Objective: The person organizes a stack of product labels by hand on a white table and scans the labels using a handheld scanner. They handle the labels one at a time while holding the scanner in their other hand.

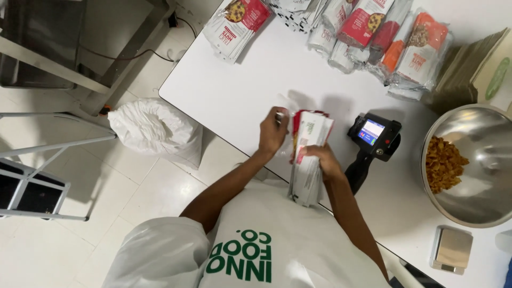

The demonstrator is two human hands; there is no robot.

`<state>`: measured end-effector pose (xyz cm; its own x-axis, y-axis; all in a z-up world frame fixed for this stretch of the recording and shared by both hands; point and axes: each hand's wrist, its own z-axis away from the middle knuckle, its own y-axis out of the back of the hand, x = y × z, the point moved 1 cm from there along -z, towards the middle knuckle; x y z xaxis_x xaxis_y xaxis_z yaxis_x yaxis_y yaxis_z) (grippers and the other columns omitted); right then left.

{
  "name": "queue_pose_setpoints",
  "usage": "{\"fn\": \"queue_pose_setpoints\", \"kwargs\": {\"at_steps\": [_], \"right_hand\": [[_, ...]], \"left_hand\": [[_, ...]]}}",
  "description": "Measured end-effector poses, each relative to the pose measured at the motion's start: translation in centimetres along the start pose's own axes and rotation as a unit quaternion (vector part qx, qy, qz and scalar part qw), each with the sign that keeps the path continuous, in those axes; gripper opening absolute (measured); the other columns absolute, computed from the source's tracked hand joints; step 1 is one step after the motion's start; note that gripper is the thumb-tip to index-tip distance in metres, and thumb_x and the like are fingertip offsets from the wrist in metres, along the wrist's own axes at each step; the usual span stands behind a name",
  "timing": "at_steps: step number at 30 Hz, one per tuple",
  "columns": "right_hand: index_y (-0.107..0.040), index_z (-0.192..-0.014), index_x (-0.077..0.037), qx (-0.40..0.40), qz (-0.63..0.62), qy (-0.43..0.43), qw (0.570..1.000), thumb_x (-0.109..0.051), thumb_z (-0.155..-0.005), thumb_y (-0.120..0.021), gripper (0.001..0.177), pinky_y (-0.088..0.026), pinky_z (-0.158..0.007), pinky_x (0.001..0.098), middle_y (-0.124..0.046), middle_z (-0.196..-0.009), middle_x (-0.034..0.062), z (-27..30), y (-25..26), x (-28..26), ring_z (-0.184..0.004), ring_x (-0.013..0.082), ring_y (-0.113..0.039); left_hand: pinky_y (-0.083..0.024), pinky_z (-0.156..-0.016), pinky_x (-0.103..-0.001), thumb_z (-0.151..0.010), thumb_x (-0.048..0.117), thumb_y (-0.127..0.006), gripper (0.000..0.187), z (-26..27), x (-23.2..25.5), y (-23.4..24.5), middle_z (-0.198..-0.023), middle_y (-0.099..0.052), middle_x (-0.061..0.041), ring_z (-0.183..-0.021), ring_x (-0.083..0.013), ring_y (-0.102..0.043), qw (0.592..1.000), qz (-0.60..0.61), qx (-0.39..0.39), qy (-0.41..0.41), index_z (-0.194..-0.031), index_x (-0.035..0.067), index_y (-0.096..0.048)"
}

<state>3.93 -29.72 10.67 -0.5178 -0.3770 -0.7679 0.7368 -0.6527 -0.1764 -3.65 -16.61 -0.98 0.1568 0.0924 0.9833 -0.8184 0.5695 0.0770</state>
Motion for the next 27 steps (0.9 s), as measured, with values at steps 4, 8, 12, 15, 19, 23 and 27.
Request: {"fn": "queue_pose_setpoints", "kwargs": {"at_steps": [4, 8, 12, 15, 19, 23, 27], "right_hand": [[-0.061, -0.133, -0.001, -0.044, -0.009, 0.015, 0.999, -0.012, -0.062, -0.081, 0.074, -0.051, -0.095, 0.0513, -0.071, -0.106, 0.0186, -2.3, 0.6, 2.7, -0.103, 0.0375, -0.070], [-0.055, -0.141, -0.001, -0.090, 0.072, 0.048, 0.992, -0.018, -0.066, -0.083, 0.083, -0.039, -0.111, 0.0556, -0.065, -0.125, 0.0211, -2.5, 0.2, 2.7, -0.123, 0.0406, -0.060], [-0.063, -0.127, 0.000, -0.118, 0.143, 0.081, 0.979, -0.013, -0.068, -0.088, 0.066, -0.041, -0.107, 0.0480, -0.068, -0.112, 0.0157, -3.1, -0.5, 2.8, -0.117, 0.0321, -0.059], [-0.063, -0.120, 0.000, -0.126, 0.156, 0.086, 0.976, -0.006, -0.070, -0.083, 0.054, -0.045, -0.100, 0.0444, -0.067, -0.103, 0.0132, -1.8, -2.1, 2.1, -0.105, 0.0307, -0.062], [-0.065, -0.118, 0.001, -0.139, 0.174, 0.100, 0.970, -0.004, -0.071, -0.081, 0.050, -0.046, -0.098, 0.0453, -0.069, -0.101, 0.0149, -2.3, -1.9, 1.6, -0.104, 0.0324, -0.064], [-0.064, -0.120, 0.003, -0.146, 0.173, 0.085, 0.970, -0.006, -0.070, -0.086, 0.055, -0.046, -0.100, 0.0492, -0.069, -0.103, 0.0191, -3.3, -0.8, 3.1, -0.105, 0.0362, -0.064], [-0.050, -0.139, 0.004, -0.130, 0.241, 0.035, 0.961, -0.009, -0.072, -0.082, 0.075, -0.044, -0.103, 0.0533, -0.064, -0.108, 0.0227, -2.8, -0.8, 2.3, -0.106, 0.0423, -0.061]], "left_hand": [[-0.057, -0.076, -0.045, -0.105, 0.024, -0.054, 0.021, 1.2, 2.7, 0.1, -0.094, -0.070, -0.024, -0.080, -0.0352, -0.074, 0.998, 0.017, -0.008, 0.063, -0.120, 0.012, -0.063], [-0.056, -0.066, -0.038, -0.103, 0.029, -0.056, 0.020, 1.6, 3.2, 0.6, -0.083, -0.069, -0.013, -0.068, -0.0247, -0.068, 0.990, 0.045, 0.014, 0.137, -0.116, 0.021, -0.069], [-0.050, -0.042, -0.027, -0.100, 0.028, -0.061, 0.017, -0.4, 0.9, 1.0, -0.069, -0.066, -0.010, -0.044, -0.0178, -0.058, 0.973, 0.123, 0.065, 0.182, -0.107, 0.021, -0.074], [-0.050, -0.058, -0.030, -0.098, 0.030, -0.064, 0.018, 0.6, 3.0, 1.9, -0.080, -0.072, -0.011, -0.066, -0.0170, -0.062, 0.966, 0.140, 0.080, 0.203, -0.111, 0.023, -0.076], [-0.054, -0.058, -0.034, -0.101, 0.044, -0.053, 0.036, 0.2, 1.8, 1.1, -0.086, -0.073, -0.015, -0.068, -0.0222, -0.065, 0.960, 0.127, 0.037, 0.247, -0.117, 0.021, -0.076], [-0.054, -0.054, -0.037, -0.104, 0.046, -0.049, 0.045, 0.6, 1.4, 1.1, -0.086, -0.073, -0.017, -0.062, -0.0245, -0.065, 0.960, 0.083, 0.000, 0.266, -0.131, 0.018, -0.071], [-0.056, -0.064, -0.040, -0.106, 0.047, -0.047, 0.049, 0.8, 0.9, 0.7, -0.098, -0.075, -0.020, -0.076, -0.0283, -0.070, 0.958, 0.116, -0.024, 0.260, -0.135, 0.015, -0.069]]}}
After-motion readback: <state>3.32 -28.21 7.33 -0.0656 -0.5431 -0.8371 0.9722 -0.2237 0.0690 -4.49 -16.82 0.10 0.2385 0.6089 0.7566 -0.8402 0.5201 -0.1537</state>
